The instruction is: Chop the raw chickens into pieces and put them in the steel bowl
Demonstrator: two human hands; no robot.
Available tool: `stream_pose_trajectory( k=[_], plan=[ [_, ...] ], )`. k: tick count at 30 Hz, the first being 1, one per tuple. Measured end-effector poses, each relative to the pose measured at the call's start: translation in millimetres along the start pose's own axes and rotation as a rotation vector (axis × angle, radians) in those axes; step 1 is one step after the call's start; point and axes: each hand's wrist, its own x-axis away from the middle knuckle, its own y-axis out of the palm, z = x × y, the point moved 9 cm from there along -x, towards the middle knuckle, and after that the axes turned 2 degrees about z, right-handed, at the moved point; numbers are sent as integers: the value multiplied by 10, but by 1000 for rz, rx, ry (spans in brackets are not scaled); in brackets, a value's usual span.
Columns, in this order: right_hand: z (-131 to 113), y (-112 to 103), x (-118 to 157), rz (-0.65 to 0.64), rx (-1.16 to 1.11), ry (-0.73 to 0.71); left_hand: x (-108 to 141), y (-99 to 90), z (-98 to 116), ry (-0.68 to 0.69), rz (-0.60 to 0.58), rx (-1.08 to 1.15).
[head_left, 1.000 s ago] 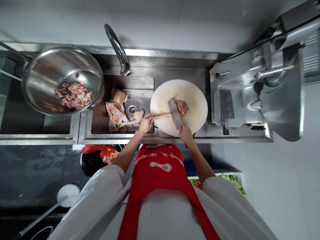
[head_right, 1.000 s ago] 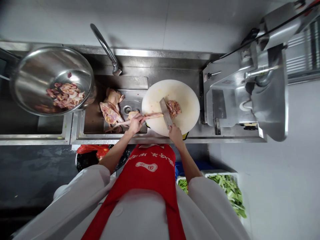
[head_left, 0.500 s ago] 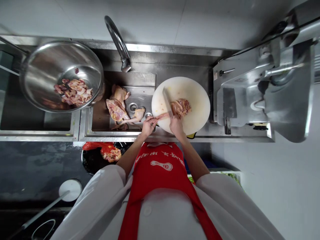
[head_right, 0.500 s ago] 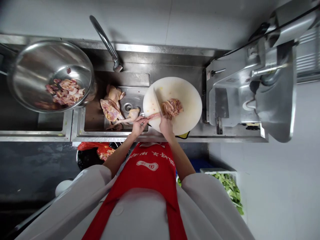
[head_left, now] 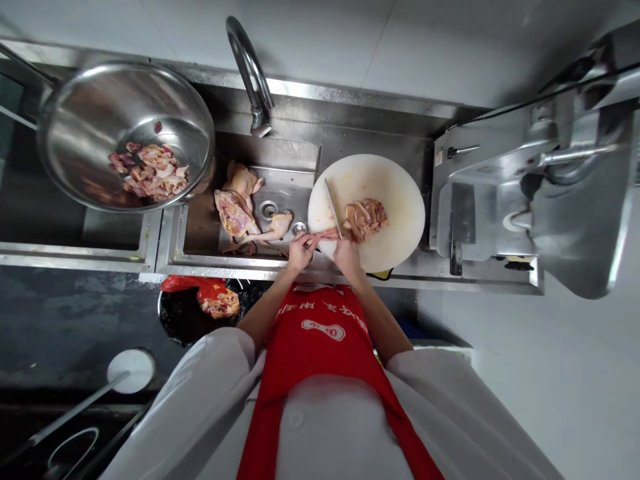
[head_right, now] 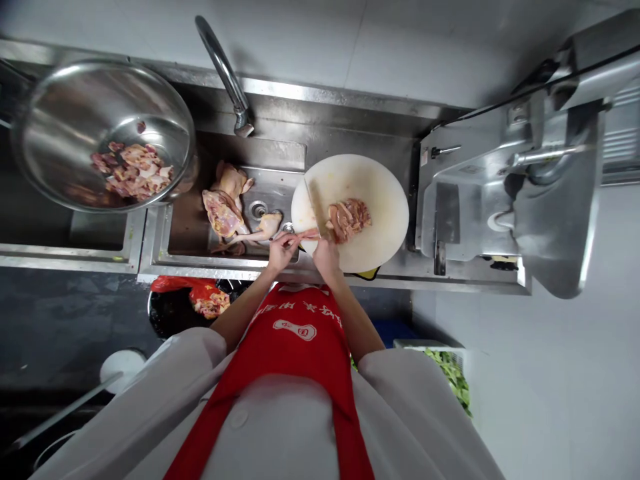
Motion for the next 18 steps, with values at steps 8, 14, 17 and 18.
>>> stream_pose_trajectory(
  k=[8, 14, 17, 18],
  plan=[
    [354, -248, -241, 150, -243, -119, 1, 53, 80, 165, 63, 96],
    [244, -745, 80, 503, -352, -64, 31, 39, 76, 129, 101, 98],
    [149, -290, 22, 339, -327, -26, 54, 5, 51, 140, 82, 102],
    [151, -85, -29, 243, -299, 1, 60, 2, 56, 159, 69, 90]
  ],
)
